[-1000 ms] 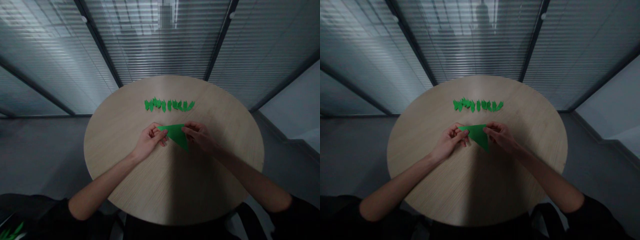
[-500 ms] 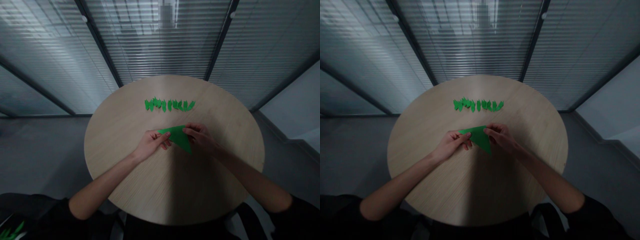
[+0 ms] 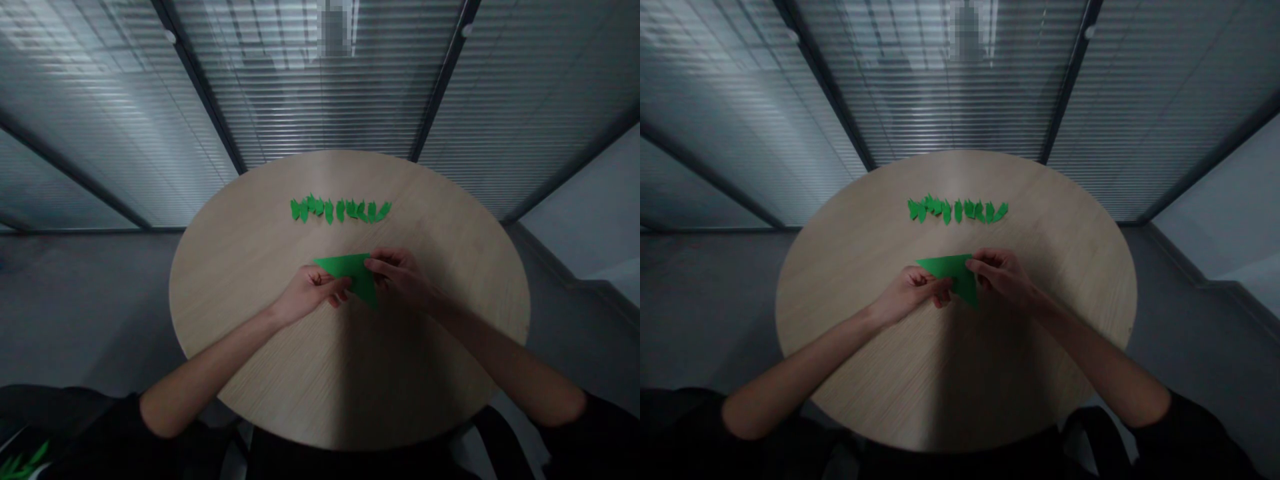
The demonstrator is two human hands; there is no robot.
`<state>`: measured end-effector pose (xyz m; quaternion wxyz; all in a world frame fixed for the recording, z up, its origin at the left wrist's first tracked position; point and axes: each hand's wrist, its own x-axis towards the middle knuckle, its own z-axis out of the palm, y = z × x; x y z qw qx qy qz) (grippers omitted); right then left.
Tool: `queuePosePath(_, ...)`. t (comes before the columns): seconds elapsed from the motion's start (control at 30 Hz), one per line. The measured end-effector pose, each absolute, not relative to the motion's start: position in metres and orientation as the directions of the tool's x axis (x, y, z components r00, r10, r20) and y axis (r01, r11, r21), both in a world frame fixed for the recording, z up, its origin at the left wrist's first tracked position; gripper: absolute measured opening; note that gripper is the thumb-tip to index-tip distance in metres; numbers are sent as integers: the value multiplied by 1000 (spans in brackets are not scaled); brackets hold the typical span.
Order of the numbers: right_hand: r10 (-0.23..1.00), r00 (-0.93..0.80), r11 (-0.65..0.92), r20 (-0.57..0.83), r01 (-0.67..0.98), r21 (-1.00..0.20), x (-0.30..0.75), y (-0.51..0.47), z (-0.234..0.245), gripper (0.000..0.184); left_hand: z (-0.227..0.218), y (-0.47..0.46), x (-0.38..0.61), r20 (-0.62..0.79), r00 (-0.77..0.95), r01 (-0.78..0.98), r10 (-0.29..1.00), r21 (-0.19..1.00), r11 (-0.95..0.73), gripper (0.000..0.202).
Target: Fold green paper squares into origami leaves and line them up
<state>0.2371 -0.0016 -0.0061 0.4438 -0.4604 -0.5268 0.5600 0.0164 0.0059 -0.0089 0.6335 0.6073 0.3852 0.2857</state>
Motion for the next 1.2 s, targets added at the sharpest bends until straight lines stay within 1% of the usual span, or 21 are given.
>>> queuePosePath(0.17,980,-192,-47,-47,3,-999,238,-2,-5,37,-7,6,15,-130,556,108,821,991,84,33)
queuePosePath(0.3,985,-165,-55,-53,-8,-998,236,-1,-6,40,-9,7,18,-88,531,23,843,996,89,34)
queuePosePath(0.37,988,-144,-57,-54,-12,-998,235,-1,-7,43,-11,7,20,-24,443,-40,896,998,47,36)
queuePosePath(0.43,992,-117,-59,-56,-17,-998,234,0,-8,45,-12,6,21,62,313,-93,948,995,-35,42)
queuePosePath(0.5,994,-91,-58,-56,-23,-998,233,0,-10,46,-12,2,21,133,241,-92,961,989,-114,46)
queuePosePath(0.57,994,-89,-63,-60,-28,-998,232,-1,-10,46,-11,-3,21,167,280,-30,945,986,-165,41)
queuePosePath(0.6,993,-104,-66,-63,-29,-997,231,-1,-10,45,-11,-6,21,176,322,12,930,982,-190,45)
queuePosePath(0.7,976,-204,-77,-70,-26,-997,229,-4,-9,44,-10,-12,23,138,435,116,890,971,-207,78)
queuePosePath(0.73,967,-245,-82,-72,-29,-996,228,-4,-8,44,-10,-14,24,122,453,128,883,971,-200,82)
queuePosePath(0.77,955,-286,-89,-76,-33,-996,227,-5,-8,44,-10,-14,25,112,461,129,880,973,-191,82)
queuePosePath(0.83,934,-347,-104,-82,-46,-994,227,-6,-9,43,-11,-14,25,106,455,108,884,979,-172,72)
queuePosePath(0.9,923,-377,-108,-78,-59,-992,229,-6,-9,42,-12,-12,25,107,456,64,883,986,-153,62)
queuePosePath(0.97,919,-388,-105,-70,-70,-992,231,-5,-9,41,-13,-10,25,105,480,26,871,991,-134,57)
queuePosePath(1.1,916,-394,-113,-77,-67,-991,234,-3,-8,42,-13,-11,24,92,510,6,855,994,-110,62)
queuePosePath(1.2,923,-373,-126,-98,-51,-991,235,-3,-8,43,-13,-10,23,60,476,-25,877,998,-55,67)
